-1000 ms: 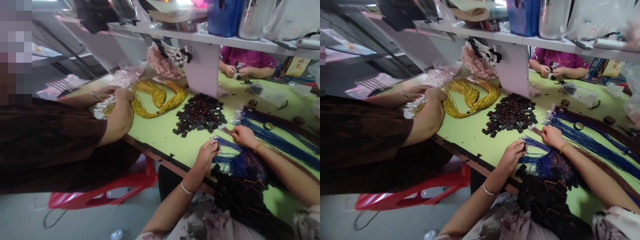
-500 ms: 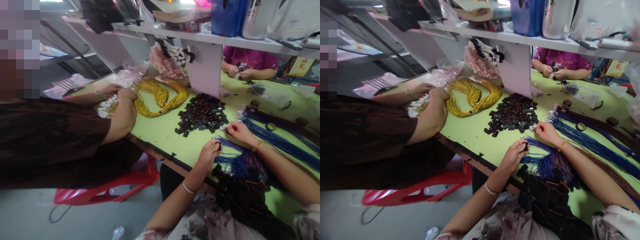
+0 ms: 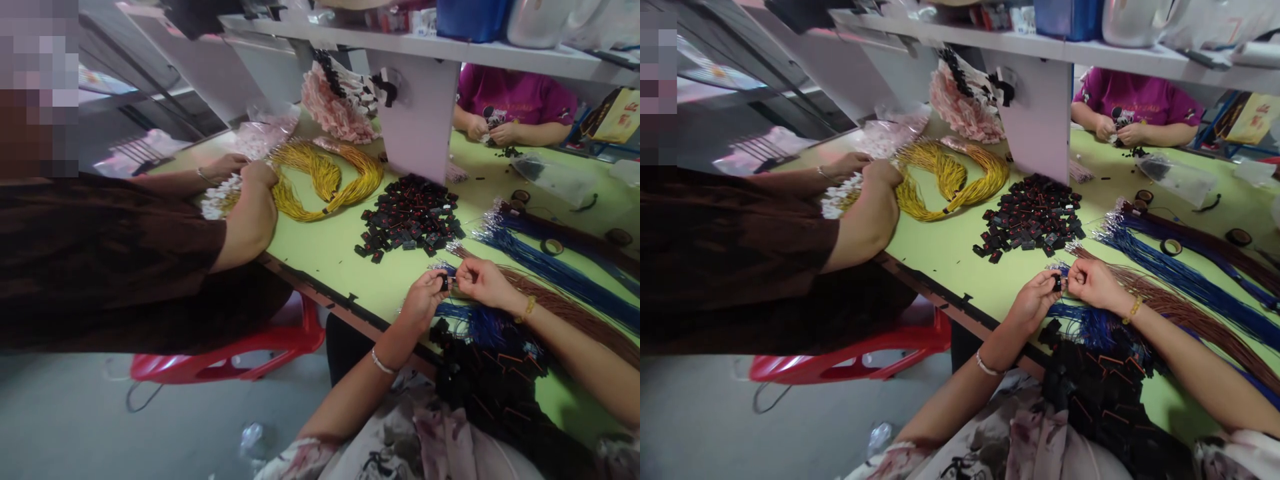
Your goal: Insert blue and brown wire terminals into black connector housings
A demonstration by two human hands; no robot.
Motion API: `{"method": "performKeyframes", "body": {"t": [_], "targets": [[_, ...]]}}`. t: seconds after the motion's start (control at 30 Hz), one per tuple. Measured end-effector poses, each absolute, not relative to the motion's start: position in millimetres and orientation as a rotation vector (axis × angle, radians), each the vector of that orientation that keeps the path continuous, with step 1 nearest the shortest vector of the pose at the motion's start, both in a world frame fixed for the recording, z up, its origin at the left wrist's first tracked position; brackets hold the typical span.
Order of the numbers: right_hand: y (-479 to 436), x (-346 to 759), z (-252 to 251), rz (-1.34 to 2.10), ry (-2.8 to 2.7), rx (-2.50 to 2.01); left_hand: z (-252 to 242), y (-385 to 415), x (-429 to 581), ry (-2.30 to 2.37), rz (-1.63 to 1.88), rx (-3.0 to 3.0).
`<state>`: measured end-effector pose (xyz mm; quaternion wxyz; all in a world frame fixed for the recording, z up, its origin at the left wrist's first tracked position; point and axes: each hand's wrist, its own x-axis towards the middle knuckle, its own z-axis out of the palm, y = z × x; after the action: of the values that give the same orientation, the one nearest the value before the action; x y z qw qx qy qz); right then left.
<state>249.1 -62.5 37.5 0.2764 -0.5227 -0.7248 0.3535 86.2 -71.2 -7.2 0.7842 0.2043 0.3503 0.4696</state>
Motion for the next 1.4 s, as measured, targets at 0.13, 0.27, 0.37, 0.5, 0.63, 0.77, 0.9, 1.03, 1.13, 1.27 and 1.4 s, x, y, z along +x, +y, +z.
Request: {"method": "performKeyframes", "body": {"t": [0.13,0.27,0.37,0.5,0.63,0.77,0.9,1.03,1.13,1.27,1.4], "targets": [[-64,248,33,0.893,-1.971,-1.459,-9,-72,86,0.754,1.013,0.462],[-64,248,30,0.845,-1.990,-1.460,-8,-72,86,0.766,1.001,0.482],[-64,248,30,0.840,-1.991,-1.456,-8,-72,85,0.776,0.997,0.490],[-64,246,32,0.830,-2.002,-1.459,-7,-72,86,0.784,0.994,0.493],[-65,243,31,0.783,-2.053,-1.441,-4,-76,89,0.805,0.998,0.509],[-66,244,33,0.663,-2.159,-1.387,-1,-80,90,0.846,0.992,0.528],[-69,246,35,0.694,-2.213,-1.352,-1,-80,88,0.858,0.988,0.534],[-72,243,33,0.756,-2.166,-1.368,-7,-78,87,0.892,0.986,0.564],[-70,246,37,0.876,-2.137,-1.359,-3,-80,85,0.919,0.965,0.645],[-56,262,50,1.098,-2.045,-1.346,24,-97,90,1.015,1.057,1.137],[-44,262,54,1.233,-2.169,-1.382,51,-132,120,0.771,0.983,1.984]]}}
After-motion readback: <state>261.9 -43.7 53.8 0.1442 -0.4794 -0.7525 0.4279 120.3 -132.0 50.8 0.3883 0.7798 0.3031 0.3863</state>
